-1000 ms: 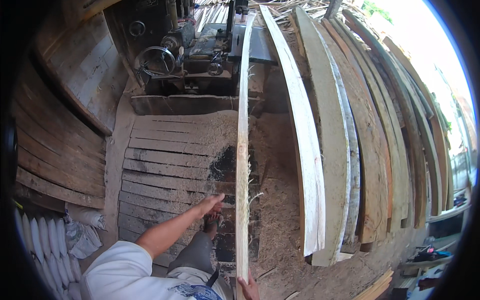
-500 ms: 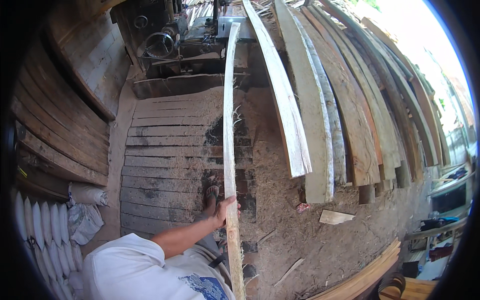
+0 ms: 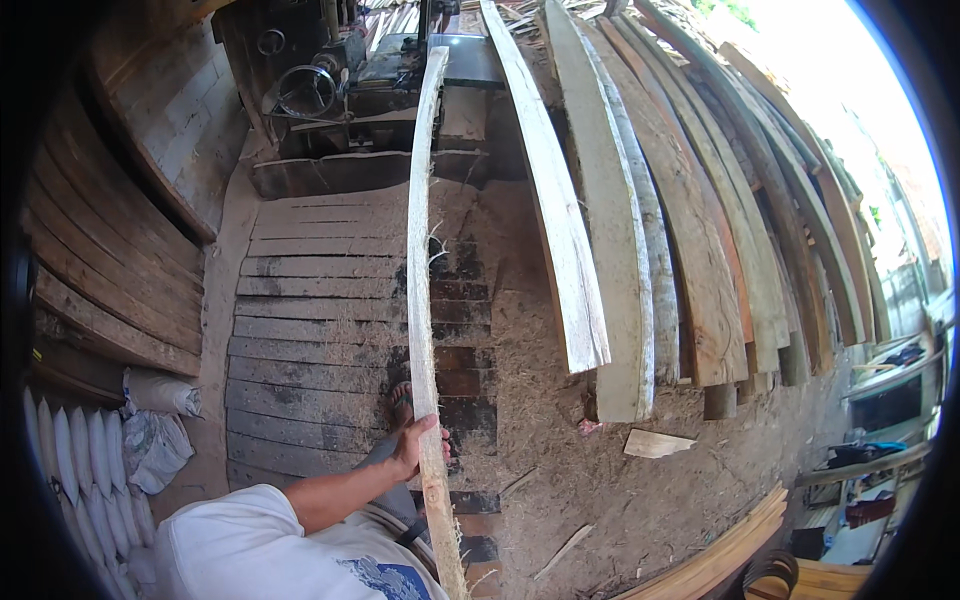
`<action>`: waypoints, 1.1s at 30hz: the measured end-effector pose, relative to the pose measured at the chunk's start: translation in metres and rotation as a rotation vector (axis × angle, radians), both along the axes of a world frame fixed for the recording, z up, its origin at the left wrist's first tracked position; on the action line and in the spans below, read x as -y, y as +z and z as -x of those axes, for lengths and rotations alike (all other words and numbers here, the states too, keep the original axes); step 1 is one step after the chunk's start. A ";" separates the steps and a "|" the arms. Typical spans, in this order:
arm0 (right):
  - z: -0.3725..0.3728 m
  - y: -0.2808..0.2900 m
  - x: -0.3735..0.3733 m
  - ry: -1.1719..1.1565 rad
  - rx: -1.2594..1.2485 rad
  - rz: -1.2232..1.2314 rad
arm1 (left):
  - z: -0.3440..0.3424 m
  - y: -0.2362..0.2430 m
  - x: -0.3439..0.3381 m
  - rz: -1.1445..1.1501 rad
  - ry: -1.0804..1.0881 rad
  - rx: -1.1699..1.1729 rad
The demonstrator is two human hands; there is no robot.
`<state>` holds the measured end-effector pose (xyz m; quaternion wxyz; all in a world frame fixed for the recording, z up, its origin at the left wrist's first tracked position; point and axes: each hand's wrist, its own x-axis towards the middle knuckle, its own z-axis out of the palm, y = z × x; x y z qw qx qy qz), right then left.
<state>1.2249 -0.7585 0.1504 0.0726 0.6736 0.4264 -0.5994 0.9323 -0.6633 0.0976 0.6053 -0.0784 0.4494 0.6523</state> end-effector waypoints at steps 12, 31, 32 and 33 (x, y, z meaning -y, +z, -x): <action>0.148 -0.019 -0.120 -0.058 0.007 0.064 | 0.186 0.004 -0.161 0.025 -0.041 -0.049; 0.337 0.000 -0.259 -0.162 0.009 0.204 | 0.539 -0.018 -0.462 -0.031 -0.082 -0.124; 0.346 -0.002 -0.267 -0.165 -0.002 0.222 | 0.557 -0.018 -0.475 -0.055 -0.069 -0.142; 0.357 -0.005 -0.277 -0.173 -0.007 0.233 | 0.567 -0.018 -0.488 -0.061 -0.066 -0.142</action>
